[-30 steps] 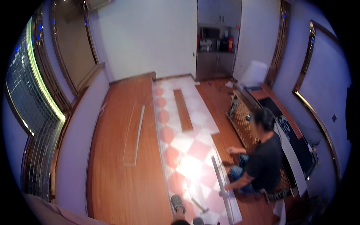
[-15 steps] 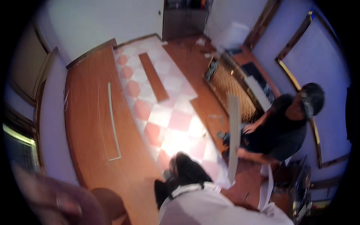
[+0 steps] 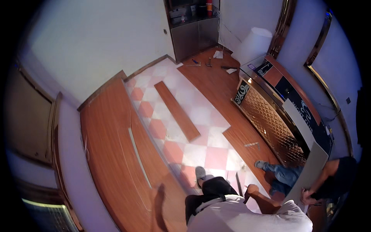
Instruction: The person marks a wood floor plank with a pencil, fits it against a door frame, and uses a hammer to tap it into place.
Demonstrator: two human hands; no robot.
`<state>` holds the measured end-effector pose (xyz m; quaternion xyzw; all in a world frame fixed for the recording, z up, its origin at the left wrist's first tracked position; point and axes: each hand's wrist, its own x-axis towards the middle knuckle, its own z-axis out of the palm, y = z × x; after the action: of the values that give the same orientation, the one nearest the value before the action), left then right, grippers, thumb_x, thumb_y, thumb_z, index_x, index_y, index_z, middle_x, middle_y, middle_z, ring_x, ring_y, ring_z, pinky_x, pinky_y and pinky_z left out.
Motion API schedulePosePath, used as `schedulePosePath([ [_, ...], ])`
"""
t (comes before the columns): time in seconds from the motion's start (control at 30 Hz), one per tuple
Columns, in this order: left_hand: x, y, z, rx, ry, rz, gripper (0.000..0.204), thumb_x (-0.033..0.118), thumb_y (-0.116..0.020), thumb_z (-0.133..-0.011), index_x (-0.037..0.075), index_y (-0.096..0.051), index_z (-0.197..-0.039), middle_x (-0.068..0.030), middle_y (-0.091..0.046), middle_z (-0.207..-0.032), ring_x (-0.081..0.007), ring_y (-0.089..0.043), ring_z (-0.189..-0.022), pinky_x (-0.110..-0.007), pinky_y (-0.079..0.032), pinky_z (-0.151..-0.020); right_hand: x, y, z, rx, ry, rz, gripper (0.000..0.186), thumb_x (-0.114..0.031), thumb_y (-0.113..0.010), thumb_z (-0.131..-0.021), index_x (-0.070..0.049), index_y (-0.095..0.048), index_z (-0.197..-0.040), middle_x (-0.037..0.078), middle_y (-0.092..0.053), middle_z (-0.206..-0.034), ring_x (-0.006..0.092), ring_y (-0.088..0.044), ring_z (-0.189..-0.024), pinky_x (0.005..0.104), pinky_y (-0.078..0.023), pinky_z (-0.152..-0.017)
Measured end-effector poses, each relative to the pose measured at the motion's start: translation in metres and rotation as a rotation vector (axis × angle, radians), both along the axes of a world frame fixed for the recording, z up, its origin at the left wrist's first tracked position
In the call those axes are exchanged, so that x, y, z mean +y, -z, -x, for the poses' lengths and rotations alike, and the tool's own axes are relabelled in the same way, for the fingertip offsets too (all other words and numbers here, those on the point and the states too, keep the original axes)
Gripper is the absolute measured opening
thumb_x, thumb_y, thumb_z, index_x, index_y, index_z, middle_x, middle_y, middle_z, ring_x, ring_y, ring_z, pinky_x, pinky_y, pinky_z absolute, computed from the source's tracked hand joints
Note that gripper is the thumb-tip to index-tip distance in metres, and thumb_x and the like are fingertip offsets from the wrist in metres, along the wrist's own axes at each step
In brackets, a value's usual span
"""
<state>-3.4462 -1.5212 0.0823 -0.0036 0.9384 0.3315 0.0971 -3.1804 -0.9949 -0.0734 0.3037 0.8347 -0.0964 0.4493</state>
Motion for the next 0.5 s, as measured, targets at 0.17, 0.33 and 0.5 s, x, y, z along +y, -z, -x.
schedulePosePath([
  [0.17, 0.058, 0.043, 0.032, -0.326, -0.046, -0.23, 0.021, 0.021, -0.064, -0.095, 0.006, -0.076, -0.104, -0.0189, -0.075, -0.091, -0.0344, -0.075, -0.084, -0.042, -0.058, -0.077, 0.032, -0.061, 0.194, 0.478, -0.009, -0.123, 0.016, -0.016, -0.07, -0.084, -0.004, -0.075, -0.092, 0.026, -0.074, -0.091, 0.0424, -0.074, -0.086, 0.0521, -0.06, -0.075],
  [0.33, 0.101, 0.05, 0.149, -0.443, -0.005, -0.37, 0.029, 0.025, -0.063, -0.096, 0.003, -0.075, -0.11, -0.0181, -0.076, -0.095, -0.0296, -0.076, -0.083, -0.04, -0.058, -0.079, 0.034, -0.136, 0.388, 0.975, 0.158, 0.082, 0.025, -0.026, -0.066, -0.096, -0.001, -0.068, -0.092, 0.031, -0.069, -0.088, 0.0494, -0.068, -0.081, 0.0546, -0.054, -0.071],
  [0.5, 0.162, 0.026, 0.335, -0.378, 0.244, -0.378, 0.035, 0.028, -0.057, -0.102, -0.001, -0.071, -0.117, -0.016, -0.076, -0.098, -0.0256, -0.073, -0.088, -0.038, -0.057, -0.082, 0.018, -0.181, 0.531, 1.045, 0.611, 0.57, 0.028, -0.027, -0.069, -0.1, -0.003, -0.067, -0.085, 0.003, -0.064, -0.075, 0.0194, -0.057, -0.066, 0.0383, -0.046, -0.062],
])
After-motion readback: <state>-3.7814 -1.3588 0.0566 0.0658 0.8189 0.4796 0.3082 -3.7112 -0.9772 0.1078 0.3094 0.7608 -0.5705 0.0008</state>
